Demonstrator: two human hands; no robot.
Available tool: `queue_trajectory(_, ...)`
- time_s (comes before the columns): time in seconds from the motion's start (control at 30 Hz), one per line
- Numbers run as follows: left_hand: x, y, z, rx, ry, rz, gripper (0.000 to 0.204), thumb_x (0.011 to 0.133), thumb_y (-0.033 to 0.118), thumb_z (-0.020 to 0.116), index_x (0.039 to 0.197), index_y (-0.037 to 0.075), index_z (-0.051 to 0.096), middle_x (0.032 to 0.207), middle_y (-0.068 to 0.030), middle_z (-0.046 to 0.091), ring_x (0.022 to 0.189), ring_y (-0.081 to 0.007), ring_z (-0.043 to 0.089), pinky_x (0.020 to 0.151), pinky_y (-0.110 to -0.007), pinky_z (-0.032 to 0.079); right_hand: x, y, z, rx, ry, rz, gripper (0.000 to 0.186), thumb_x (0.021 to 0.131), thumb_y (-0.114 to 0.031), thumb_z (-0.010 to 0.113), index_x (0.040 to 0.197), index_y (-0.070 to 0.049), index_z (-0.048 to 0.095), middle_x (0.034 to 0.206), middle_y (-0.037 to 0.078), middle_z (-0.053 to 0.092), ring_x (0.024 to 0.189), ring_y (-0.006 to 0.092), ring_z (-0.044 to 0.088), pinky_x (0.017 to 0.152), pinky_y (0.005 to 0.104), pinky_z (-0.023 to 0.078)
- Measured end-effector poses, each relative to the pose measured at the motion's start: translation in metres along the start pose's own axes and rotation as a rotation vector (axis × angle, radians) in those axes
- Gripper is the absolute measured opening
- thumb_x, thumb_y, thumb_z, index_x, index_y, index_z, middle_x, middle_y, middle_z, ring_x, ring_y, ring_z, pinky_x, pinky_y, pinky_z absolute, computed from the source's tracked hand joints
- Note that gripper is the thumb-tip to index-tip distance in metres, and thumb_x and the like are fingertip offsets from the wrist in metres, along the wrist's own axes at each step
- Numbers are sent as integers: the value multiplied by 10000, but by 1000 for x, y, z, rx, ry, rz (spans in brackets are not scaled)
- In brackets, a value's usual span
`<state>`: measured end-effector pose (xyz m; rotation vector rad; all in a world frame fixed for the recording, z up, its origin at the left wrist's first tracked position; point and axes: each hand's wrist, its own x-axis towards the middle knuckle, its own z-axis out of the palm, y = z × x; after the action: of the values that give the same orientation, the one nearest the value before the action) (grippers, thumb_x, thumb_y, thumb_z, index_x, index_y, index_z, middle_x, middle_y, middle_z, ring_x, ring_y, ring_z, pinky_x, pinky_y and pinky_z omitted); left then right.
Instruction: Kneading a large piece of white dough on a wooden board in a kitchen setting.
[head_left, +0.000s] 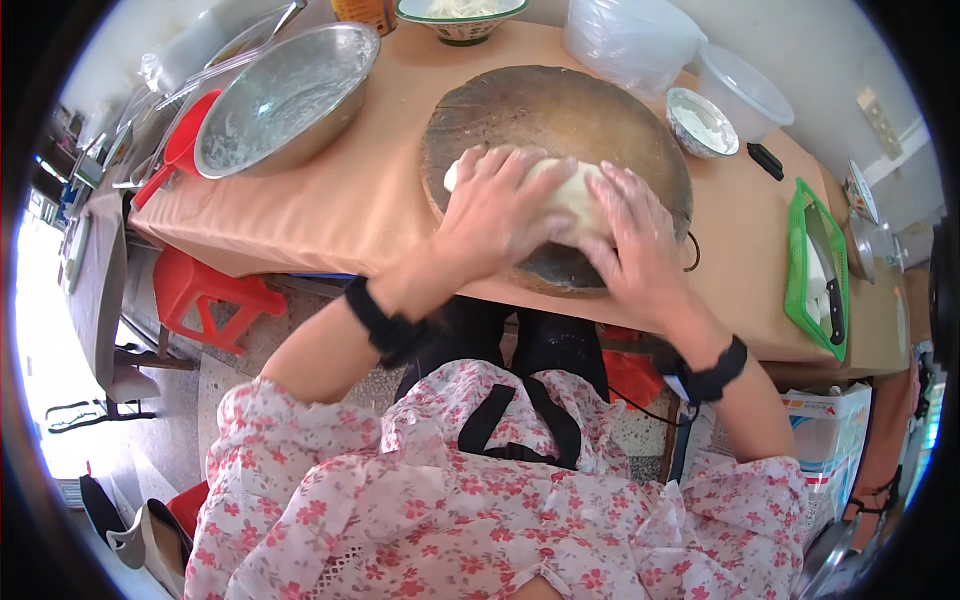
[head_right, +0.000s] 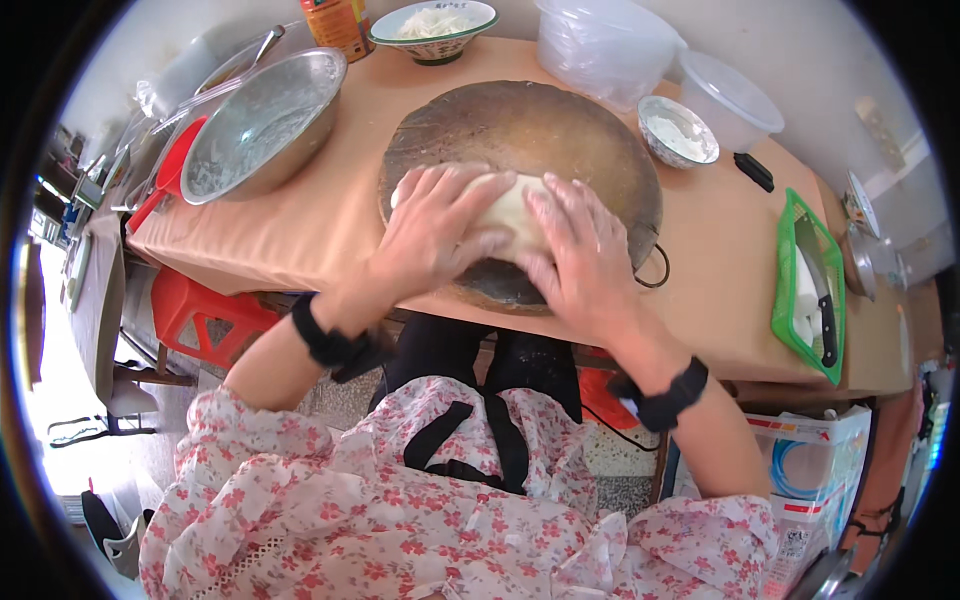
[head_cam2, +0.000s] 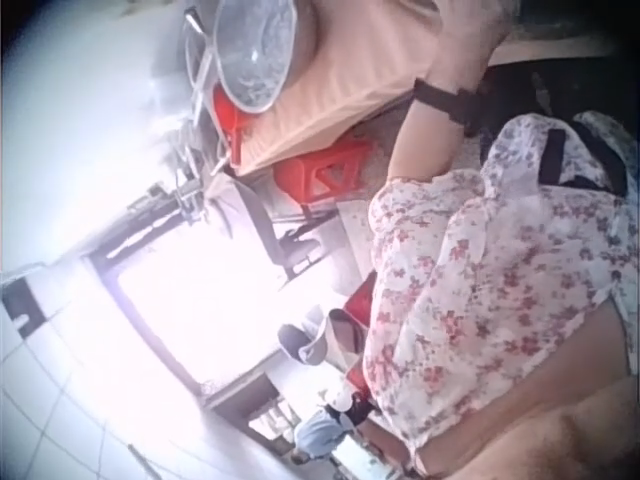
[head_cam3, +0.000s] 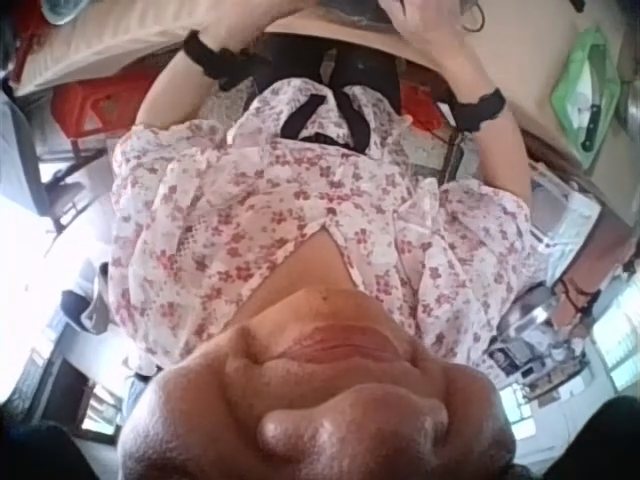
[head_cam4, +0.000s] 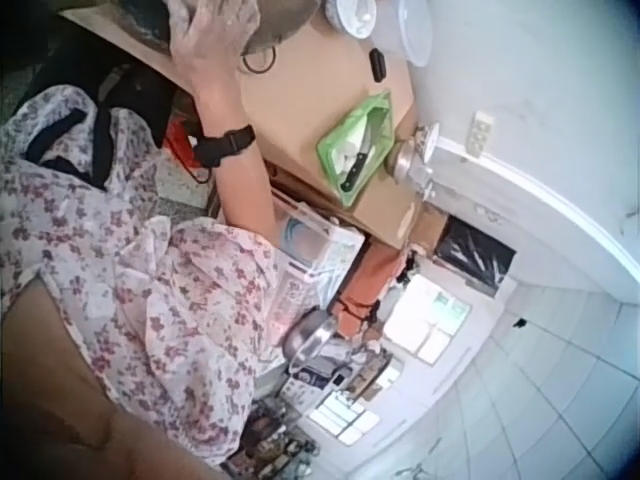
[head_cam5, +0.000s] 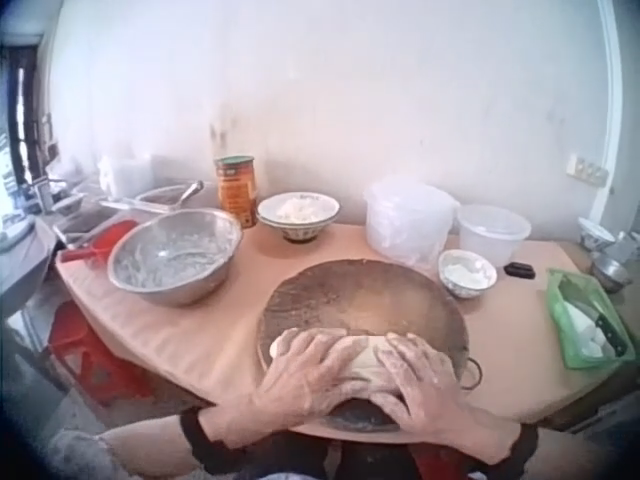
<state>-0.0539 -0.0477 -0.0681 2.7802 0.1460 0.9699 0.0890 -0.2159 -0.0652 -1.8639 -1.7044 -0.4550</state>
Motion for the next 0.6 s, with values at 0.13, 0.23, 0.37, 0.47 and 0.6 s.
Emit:
queue_trajectory(0.13,-41,20,-17,45,68,128,599,738,301,746,1307,237,570,1215,-73,560,1141,-283,521,959,-493,364,-36,-23,-27,-82,-68,-94,528,832,-336,678,1304,-122,576,1408,118,487,1259,367,478,1027,519,361)
queue_trajectory(0.23,-53,19,-22,-21,61,104,706,677,264,787,1342,238,551,1222,-74,545,1154,-267,509,953,-480,364,-53,-20,-27,-104,-6,-149,636,750,-269,761,1336,-139,550,1423,122,470,1272,341,463,1020,513,352)
queue_trajectory(0.37,-34,9,-30,35,-41,19,829,579,243,847,1350,220,544,1162,-73,586,1087,-291,556,935,-454,397,-33,-18,-27,43,-81,30,795,671,-169,807,1395,-166,478,1400,110,472,1235,333,486,996,480,377)
queue_trajectory(0.47,-19,-2,-32,-95,-174,-64,791,599,228,857,1331,170,563,1133,-93,621,1064,-319,571,939,-434,429,-19,-7,-22,120,-132,106,791,658,-134,818,1379,-165,495,1325,106,522,1204,334,503,985,451,395)
queue_trajectory(0.6,11,-5,-31,-165,-197,-103,685,640,192,837,1277,141,590,1105,-101,627,1077,-326,571,922,-434,448,0,1,-36,169,-142,170,751,672,-100,808,1360,-152,514,1234,101,574,1163,324,532,978,443,415)
